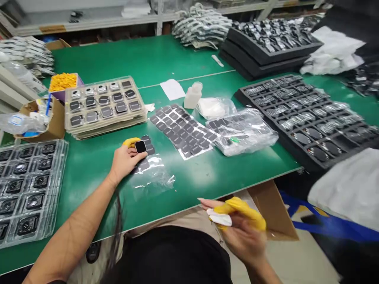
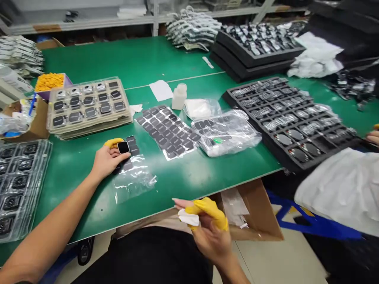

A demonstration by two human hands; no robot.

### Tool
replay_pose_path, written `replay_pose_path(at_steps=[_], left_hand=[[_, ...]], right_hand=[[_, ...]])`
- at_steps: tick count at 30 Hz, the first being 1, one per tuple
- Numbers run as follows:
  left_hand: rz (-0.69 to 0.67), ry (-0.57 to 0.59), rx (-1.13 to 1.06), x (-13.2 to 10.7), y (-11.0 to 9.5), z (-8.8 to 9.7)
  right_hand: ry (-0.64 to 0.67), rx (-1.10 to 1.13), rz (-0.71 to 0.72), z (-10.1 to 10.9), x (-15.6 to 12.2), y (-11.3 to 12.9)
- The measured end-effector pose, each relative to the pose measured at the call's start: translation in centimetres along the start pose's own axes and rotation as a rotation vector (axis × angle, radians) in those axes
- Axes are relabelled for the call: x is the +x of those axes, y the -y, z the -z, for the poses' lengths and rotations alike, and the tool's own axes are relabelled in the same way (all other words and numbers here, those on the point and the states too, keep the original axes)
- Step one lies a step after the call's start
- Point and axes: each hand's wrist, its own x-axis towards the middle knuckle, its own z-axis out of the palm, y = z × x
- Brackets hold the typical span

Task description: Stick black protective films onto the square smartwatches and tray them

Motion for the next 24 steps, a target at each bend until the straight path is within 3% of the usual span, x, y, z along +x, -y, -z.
replay_pose_path(at_steps=[1, 3, 6, 8, 11, 24], left_hand=[[-0.001, -0.002, -0.003, -0.1, 0.1, 0.0], [0.002, 0.022, 0.002, -0.3, 0.3, -0.1], [-0.036, 0.093, 0.04, -0.4, 0.5, 0.0], [-0.07, 0.12, 0.044, -0.3, 0.6, 0.1], [0.002, 0.144, -0.031, -0.2, 0.7, 0.1], [0.177, 0.118, -0.154, 0.0, 0.6, 0.0]], right_hand=[[-0.034, 0.064, 0.095, -0.1, 2.9, 0.9], [0.032, 0.033, 0.291, -1.8, 9.6, 2.4], [0.179, 0.004, 0.451, -7.1, 18.4, 3.0], [0.253, -0.095, 0.519, -10.5, 21.9, 2.4], [0.214, -0.225, 0.506, -12.9, 23.6, 0.7], [0.226, -0.221, 0.515, -12.3, 24.4, -0.5]])
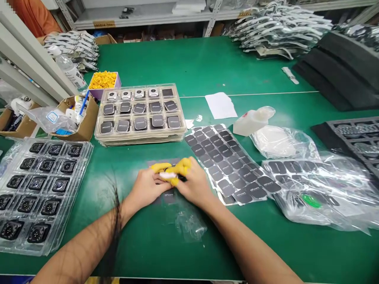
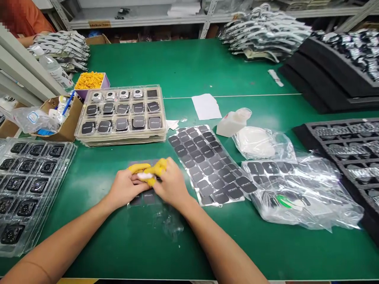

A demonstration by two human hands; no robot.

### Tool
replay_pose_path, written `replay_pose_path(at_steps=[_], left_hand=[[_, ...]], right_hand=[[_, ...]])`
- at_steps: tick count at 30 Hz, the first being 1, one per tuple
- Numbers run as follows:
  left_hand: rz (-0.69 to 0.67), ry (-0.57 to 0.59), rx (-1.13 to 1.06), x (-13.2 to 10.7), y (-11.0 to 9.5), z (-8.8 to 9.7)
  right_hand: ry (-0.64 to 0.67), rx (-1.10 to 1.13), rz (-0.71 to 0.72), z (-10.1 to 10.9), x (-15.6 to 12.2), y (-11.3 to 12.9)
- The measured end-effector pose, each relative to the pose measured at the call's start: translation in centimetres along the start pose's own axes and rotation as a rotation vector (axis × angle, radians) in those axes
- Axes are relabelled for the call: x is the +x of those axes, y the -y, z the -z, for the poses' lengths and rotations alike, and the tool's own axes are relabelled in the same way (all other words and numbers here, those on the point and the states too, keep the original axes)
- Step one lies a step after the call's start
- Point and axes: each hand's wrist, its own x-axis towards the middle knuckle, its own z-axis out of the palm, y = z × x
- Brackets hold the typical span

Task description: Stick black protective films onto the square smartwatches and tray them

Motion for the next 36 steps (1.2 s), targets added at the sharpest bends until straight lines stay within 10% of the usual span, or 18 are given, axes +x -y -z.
replay_pose_path(at_steps=[5, 11, 36], left_hand=[[0.088, -0.077, -0.267, 0.2, -0.7, -0.2], [0.143, -0.097, -0.452, 0.3, -1.9, 0.2], [0.274, 0.059, -0.525, 0.4, -2.1, 2.2]], right_hand=[[-0.143, -0.249, -0.156, 1.5, -2.1, 0.2], [0.118, -0.122, 0.055, -0.2, -5.8, 1.5], [-0.027, -0.045, 0.427, 0.0, -2.8, 1.2]])
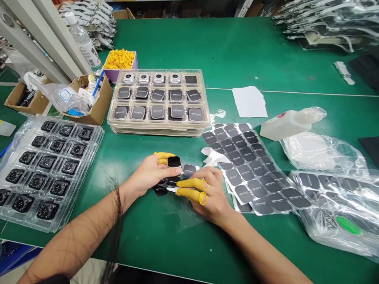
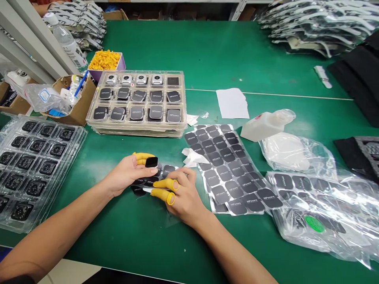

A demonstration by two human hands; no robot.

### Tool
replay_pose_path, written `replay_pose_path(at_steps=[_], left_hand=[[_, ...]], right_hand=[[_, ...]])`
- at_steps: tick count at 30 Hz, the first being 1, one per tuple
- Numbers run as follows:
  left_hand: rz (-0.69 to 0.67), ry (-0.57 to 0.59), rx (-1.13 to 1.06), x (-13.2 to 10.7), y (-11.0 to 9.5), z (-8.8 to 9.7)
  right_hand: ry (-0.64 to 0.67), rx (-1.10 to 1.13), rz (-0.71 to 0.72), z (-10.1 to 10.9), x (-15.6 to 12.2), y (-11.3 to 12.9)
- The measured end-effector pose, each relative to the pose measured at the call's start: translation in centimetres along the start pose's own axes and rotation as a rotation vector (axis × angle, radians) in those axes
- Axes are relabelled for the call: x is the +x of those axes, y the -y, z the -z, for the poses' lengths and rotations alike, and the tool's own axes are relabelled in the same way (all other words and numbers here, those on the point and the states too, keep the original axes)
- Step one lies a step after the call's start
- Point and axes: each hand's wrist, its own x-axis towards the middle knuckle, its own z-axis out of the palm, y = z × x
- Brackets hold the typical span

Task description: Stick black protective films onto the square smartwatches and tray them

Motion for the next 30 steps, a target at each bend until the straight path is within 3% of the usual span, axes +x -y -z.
replay_pose_path(at_steps=[3, 7, 10, 16, 20, 25, 30], left_hand=[[-0.028, -0.017, 0.015, 0.0, 0.2, -0.2], [-0.089, -0.103, 0.072, 0.2, 0.9, -0.7], [-0.134, -0.137, 0.078, 0.3, 1.3, -0.8], [-0.09, -0.091, 0.091, -0.1, 0.8, -0.6], [-0.027, -0.057, 0.084, -0.5, 0.2, -0.2], [0.02, -0.017, 0.033, -0.6, -0.2, 0.2], [0.012, 0.006, 0.041, -0.3, -0.1, 0.6]], right_hand=[[0.022, 0.041, 0.019, 2.4, 0.1, 1.3], [0.026, 0.221, -0.237, 4.8, 0.7, 2.7], [0.082, 0.146, -0.368, 3.3, 0.5, 2.9], [0.1, 0.04, -0.41, -1.4, -2.4, 2.6], [0.046, 0.042, -0.402, -1.4, -2.2, 1.9], [0.069, 0.086, -0.209, -1.0, -1.0, 0.8], [0.041, 0.089, -0.146, -1.2, -0.5, 0.5]])
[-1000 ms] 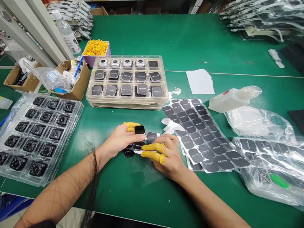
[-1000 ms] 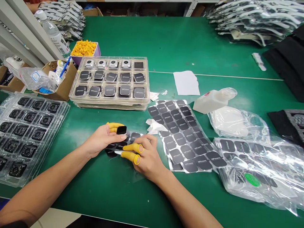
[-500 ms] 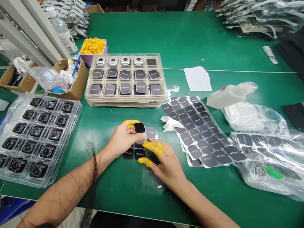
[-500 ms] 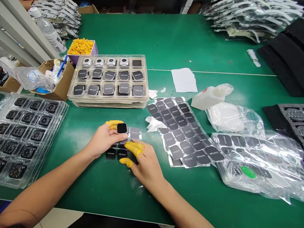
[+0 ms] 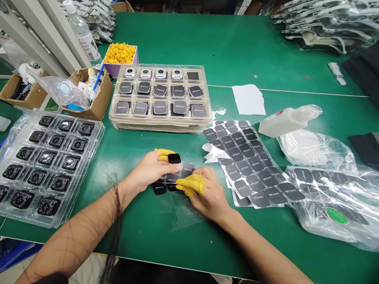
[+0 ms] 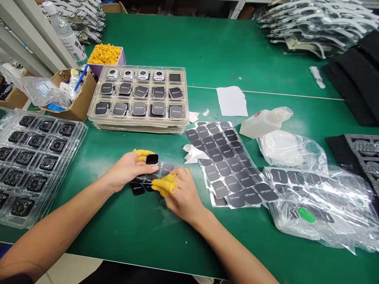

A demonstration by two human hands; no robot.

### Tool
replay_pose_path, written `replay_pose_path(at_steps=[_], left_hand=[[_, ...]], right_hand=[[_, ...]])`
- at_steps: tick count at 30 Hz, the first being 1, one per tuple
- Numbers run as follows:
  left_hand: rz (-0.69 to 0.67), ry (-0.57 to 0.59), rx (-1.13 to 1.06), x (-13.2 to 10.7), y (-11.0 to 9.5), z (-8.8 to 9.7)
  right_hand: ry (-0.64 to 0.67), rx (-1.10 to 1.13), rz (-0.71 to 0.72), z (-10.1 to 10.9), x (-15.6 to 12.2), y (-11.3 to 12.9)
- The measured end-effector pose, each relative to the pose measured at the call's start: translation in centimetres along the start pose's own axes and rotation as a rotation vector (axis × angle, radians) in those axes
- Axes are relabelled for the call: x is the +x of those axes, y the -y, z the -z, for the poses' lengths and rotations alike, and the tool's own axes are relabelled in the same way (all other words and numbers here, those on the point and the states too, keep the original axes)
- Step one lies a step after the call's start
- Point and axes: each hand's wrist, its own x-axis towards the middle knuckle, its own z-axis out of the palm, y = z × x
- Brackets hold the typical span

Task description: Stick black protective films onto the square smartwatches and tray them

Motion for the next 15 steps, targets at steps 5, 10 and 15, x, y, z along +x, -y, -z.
replay_pose_path(at_steps=[5, 10, 15], left_hand=[[-0.019, -0.002, 0.018, -0.1, 0.0, -0.1], [-0.098, -0.112, 0.162, 0.1, 1.4, -0.6], [-0.222, -0.171, 0.419, 0.1, 2.9, -1.0]], right_hand=[[-0.028, -0.071, 0.144, 1.6, 0.2, 2.2], [0.07, 0.399, -0.108, 6.0, 1.2, 4.3], [-0.125, 0.727, -0.946, 4.2, 3.2, 0.6]])
